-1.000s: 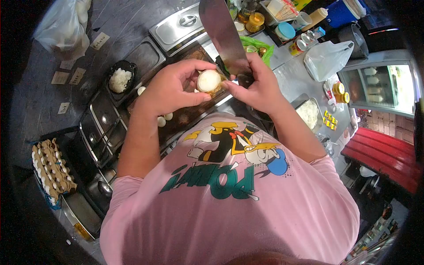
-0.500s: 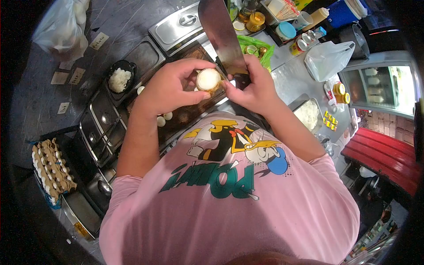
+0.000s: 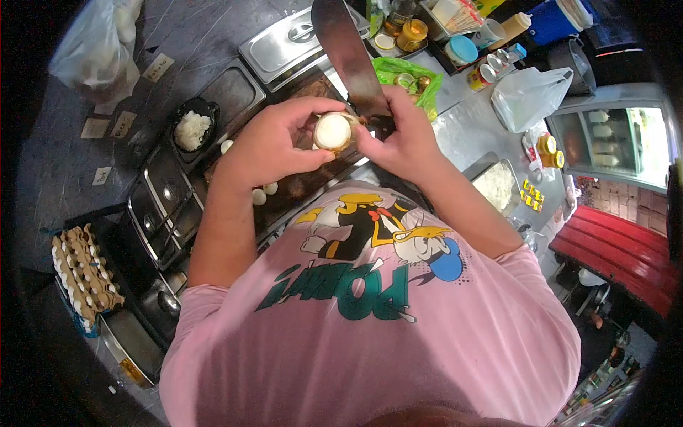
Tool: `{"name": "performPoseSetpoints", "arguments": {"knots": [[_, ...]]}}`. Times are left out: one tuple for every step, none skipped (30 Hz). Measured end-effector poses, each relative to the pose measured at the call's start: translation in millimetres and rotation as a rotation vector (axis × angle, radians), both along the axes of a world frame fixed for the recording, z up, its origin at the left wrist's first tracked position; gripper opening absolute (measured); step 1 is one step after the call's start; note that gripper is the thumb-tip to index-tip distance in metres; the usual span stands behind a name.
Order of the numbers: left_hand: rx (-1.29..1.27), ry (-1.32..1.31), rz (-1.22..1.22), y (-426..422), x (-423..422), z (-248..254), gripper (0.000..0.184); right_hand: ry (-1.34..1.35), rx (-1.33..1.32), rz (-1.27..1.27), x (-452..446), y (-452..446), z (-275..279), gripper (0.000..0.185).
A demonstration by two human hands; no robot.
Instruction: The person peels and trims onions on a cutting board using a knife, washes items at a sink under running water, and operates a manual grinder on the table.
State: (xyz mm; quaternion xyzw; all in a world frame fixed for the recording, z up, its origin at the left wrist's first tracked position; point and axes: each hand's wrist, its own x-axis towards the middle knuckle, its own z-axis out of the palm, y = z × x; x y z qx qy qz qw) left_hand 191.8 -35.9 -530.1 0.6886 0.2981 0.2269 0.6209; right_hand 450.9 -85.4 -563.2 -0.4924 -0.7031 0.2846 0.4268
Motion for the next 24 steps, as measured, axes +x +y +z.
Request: {"name": "performPoseSetpoints", "arguments": {"knots": [[-0.056,-0.029,-0.011,1.0,-0.5,-1.9,0.07,0.0,-0.002,-0.001,0.3,0.3,2.2,0.06],[-0.112,-0.057,-0.021,1.6,-1.0,-4.0,0.073,-0.01,-0.018,-0.009,0.3,0.1,6.3,0.06],[-0.114,-0.056,-0.02,2.3,-1.2,-7.2,0.073,-0.018,-0.035,-0.018,0.1,0.0,8.2,0.061],[-0.139,-0.07,-0.034,3.4,-1.5,-11.3,0.076,-0.016,-0.037,-0.017,0.1,1.3,7.1,0.061],[-0.163,-0.085,-0.048,4.7,-1.5,-15.3,0.078,-0.012,-0.045,-0.008,0.5,3.4,5.7,0.06],[-0.165,-0.084,-0.049,5.8,-1.5,-18.8,0.078,-0.009,-0.055,0.0,0.9,4.5,4.5,0.059],[-0.155,-0.1,-0.058,6.9,-1.3,-22.3,0.079,-0.008,-0.057,-0.002,0.4,4.4,2.7,0.059],[-0.145,-0.117,-0.066,7.8,-0.9,-25.5,0.08,0.009,-0.069,-0.015,-0.9,4.5,0.0,0.058],[-0.145,-0.117,-0.067,8.6,-0.3,-28.1,0.08,0.027,-0.079,-0.027,-2.6,4.8,-2.4,0.056],[-0.239,-0.138,-0.079,9.0,0.6,-30.5,0.08,0.027,-0.079,-0.027,-4.7,4.5,-3.9,0.056],[-0.332,-0.158,-0.091,8.9,1.8,-33.0,0.081,0.037,-0.078,-0.05,-7.3,3.6,-5.1,0.056],[-0.33,-0.158,-0.092,8.1,4.0,-35.6,0.081,0.047,-0.077,-0.074,-9.3,3.4,-6.9,0.055],[-0.367,-0.247,-0.046,6.7,7.6,-38.7,0.075,0.047,-0.075,-0.075,-10.6,4.3,-10.9,0.055],[-0.404,-0.336,0.001,5.3,11.2,-43.0,0.068,0.058,-0.074,-0.102,-11.6,5.8,-16.7,0.056],[-0.402,-0.336,0.0,4.4,14.5,-52.1,0.068,0.07,-0.071,-0.129,-12.0,7.2,-21.5,0.056],[-0.598,-0.38,0.084,3.4,18.3,-64.3,0.059,0.07,-0.069,-0.129,-11.6,8.1,-25.2,0.056],[-0.794,-0.423,0.17,2.1,23.2,-70.0,0.051,0.083,-0.07,-0.141,-11.3,8.7,-28.4,0.056],[-0.794,-0.423,0.17,-1.0,27.5,-74.2,0.051,0.095,-0.07,-0.153,-11.0,9.1,-29.9,0.055],[-0.829,-0.442,0.226,-5.7,31.9,-77.1,0.045,0.094,-0.07,-0.152,-10.7,8.9,-29.6,0.055],[-0.864,-0.462,0.282,-9.4,35.7,-77.3,0.039,0.104,-0.055,-0.177,-10.0,8.3,-29.1,0.056],[-0.873,-0.447,0.304,-11.4,38.2,-76.2,0.04,0.114,-0.039,-0.202,-9.1,8.1,-28.9,0.057],[-0.874,-0.449,0.304,-12.7,38.7,-73.2,0.04,0.112,-0.04,-0.201,-8.2,8.9,-31.6,0.057],[-0.863,-0.409,0.271,-13.8,39.4,-65.7,0.037,0.139,-0.004,-0.193,-6.7,10.4,-36.7,0.057],[-0.851,-0.368,0.239,-14.5,39.3,-61.7,0.033,0.167,0.033,-0.186,-5.4,12.4,-40.1,0.058]]}}
